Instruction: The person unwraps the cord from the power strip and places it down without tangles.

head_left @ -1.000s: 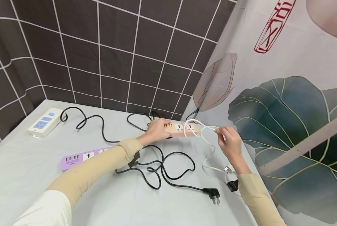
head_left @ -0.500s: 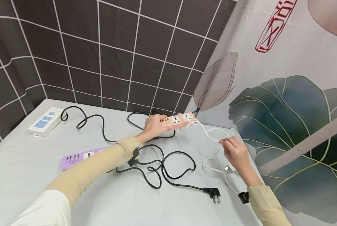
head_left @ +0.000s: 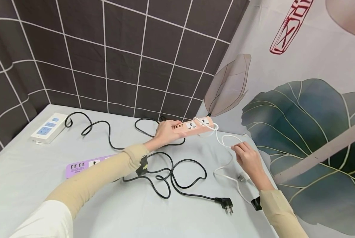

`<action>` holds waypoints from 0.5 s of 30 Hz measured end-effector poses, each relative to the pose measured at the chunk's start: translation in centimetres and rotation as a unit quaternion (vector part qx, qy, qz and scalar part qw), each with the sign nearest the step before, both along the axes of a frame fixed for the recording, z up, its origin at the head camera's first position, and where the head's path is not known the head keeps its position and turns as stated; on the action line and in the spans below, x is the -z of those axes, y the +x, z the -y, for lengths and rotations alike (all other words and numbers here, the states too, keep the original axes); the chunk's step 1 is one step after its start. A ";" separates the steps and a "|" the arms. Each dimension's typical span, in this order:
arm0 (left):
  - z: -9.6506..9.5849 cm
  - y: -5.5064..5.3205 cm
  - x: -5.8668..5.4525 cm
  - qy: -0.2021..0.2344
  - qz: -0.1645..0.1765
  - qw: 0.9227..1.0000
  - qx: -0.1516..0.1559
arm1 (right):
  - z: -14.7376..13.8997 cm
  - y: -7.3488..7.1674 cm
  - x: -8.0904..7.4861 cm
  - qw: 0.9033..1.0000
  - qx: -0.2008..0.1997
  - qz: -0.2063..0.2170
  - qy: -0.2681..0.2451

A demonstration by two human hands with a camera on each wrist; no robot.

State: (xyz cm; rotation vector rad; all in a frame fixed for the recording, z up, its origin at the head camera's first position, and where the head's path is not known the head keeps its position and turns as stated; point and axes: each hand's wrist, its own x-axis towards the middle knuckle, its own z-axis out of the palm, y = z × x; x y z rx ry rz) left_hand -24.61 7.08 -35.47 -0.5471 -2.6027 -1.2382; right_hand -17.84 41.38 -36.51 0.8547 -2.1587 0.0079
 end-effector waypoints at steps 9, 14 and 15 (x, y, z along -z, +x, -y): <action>-0.6 -0.2 0.1 -0.017 -0.011 0.999 0.047 | -0.2 -2.6 -0.1 0.999 0.046 -0.002 -0.025; -1.0 0.0 0.0 -0.045 -0.004 0.996 0.077 | -0.6 -3.7 -0.6 0.997 0.072 -0.006 -0.038; -1.1 0.1 -0.1 -0.050 -0.001 0.995 0.083 | -0.7 -3.8 -0.8 0.996 0.079 -0.003 -0.042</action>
